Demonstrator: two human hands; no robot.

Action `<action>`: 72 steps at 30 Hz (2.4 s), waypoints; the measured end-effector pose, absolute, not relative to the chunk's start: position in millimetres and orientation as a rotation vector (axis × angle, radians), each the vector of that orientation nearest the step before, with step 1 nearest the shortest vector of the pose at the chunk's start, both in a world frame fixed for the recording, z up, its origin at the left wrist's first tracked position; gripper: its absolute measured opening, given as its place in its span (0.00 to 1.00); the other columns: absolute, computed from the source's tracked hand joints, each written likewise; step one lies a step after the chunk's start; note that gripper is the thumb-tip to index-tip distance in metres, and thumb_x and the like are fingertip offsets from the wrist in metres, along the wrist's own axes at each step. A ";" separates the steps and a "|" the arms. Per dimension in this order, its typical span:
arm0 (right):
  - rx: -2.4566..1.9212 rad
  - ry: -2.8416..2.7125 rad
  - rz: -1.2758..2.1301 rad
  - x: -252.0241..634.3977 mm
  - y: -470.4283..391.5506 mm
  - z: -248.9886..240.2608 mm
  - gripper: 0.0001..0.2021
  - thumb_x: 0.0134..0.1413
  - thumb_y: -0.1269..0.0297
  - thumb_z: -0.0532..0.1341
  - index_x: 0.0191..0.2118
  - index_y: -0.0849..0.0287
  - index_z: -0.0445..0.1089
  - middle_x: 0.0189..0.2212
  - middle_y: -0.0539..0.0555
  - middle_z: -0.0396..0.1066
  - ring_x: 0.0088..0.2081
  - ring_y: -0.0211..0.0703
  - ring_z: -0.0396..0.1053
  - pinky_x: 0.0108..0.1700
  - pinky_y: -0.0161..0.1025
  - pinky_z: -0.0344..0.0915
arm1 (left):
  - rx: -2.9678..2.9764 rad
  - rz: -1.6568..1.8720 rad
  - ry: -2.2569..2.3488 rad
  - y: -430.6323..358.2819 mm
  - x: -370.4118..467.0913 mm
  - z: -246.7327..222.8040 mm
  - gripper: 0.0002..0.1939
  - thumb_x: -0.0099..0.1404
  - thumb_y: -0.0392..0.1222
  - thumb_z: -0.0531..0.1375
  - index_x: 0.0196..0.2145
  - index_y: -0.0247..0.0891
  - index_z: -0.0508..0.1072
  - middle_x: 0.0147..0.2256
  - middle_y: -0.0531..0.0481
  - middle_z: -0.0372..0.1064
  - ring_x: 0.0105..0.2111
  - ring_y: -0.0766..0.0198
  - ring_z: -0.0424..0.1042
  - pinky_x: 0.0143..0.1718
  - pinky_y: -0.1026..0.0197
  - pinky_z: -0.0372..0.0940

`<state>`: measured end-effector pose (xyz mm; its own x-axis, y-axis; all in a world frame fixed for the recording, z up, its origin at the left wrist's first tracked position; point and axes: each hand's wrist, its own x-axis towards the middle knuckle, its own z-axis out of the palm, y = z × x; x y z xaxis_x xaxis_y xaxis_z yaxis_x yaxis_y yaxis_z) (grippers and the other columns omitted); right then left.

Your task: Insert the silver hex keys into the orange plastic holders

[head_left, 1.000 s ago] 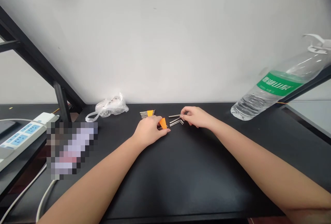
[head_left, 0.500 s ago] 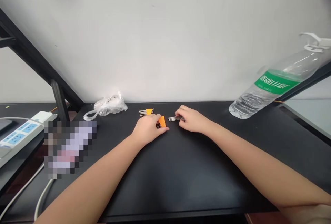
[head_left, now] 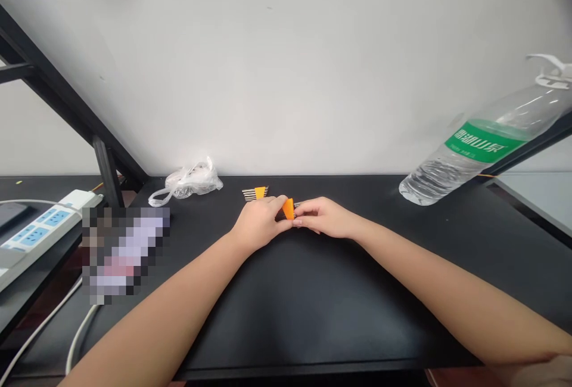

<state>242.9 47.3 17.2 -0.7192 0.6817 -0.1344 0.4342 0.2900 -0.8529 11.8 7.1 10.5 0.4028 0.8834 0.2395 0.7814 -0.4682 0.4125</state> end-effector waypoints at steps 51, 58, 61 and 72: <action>-1.063 -2.633 0.613 273.1 73.9 4.2 0.16 0.56 0.64 0.64 0.51 0.52 0.73 0.51 0.58 0.70 0.54 0.57 0.66 0.51 0.52 0.69 | 2.301 0.492 1.741 13.5 7.1 6.1 0.23 0.62 0.63 0.63 0.27 0.42 0.66 0.28 0.52 0.72 0.29 0.59 0.70 0.27 0.58 0.55; -1.081 -2.584 0.619 269.5 73.3 -1.3 0.16 0.52 0.75 0.59 0.46 0.54 0.72 0.48 0.57 0.70 0.50 0.52 0.67 0.44 0.45 0.69 | 2.301 0.509 1.745 13.3 8.5 8.2 0.23 0.62 0.63 0.63 0.27 0.41 0.67 0.28 0.52 0.72 0.28 0.59 0.70 0.26 0.58 0.53; -1.082 -2.570 0.624 272.7 76.3 -0.3 0.17 0.52 0.75 0.59 0.46 0.53 0.72 0.48 0.56 0.70 0.49 0.50 0.68 0.44 0.43 0.69 | 2.315 0.504 1.749 13.6 8.3 7.9 0.22 0.63 0.63 0.63 0.27 0.42 0.66 0.28 0.52 0.71 0.28 0.59 0.70 0.27 0.58 0.53; -1.173 -2.577 0.598 281.7 84.2 2.4 0.10 0.54 0.64 0.65 0.43 0.54 0.74 0.45 0.55 0.70 0.41 0.45 0.70 0.41 0.41 0.67 | 2.385 0.494 1.697 13.3 8.0 7.6 0.19 0.65 0.62 0.62 0.32 0.42 0.72 0.33 0.50 0.73 0.32 0.57 0.72 0.29 0.59 0.57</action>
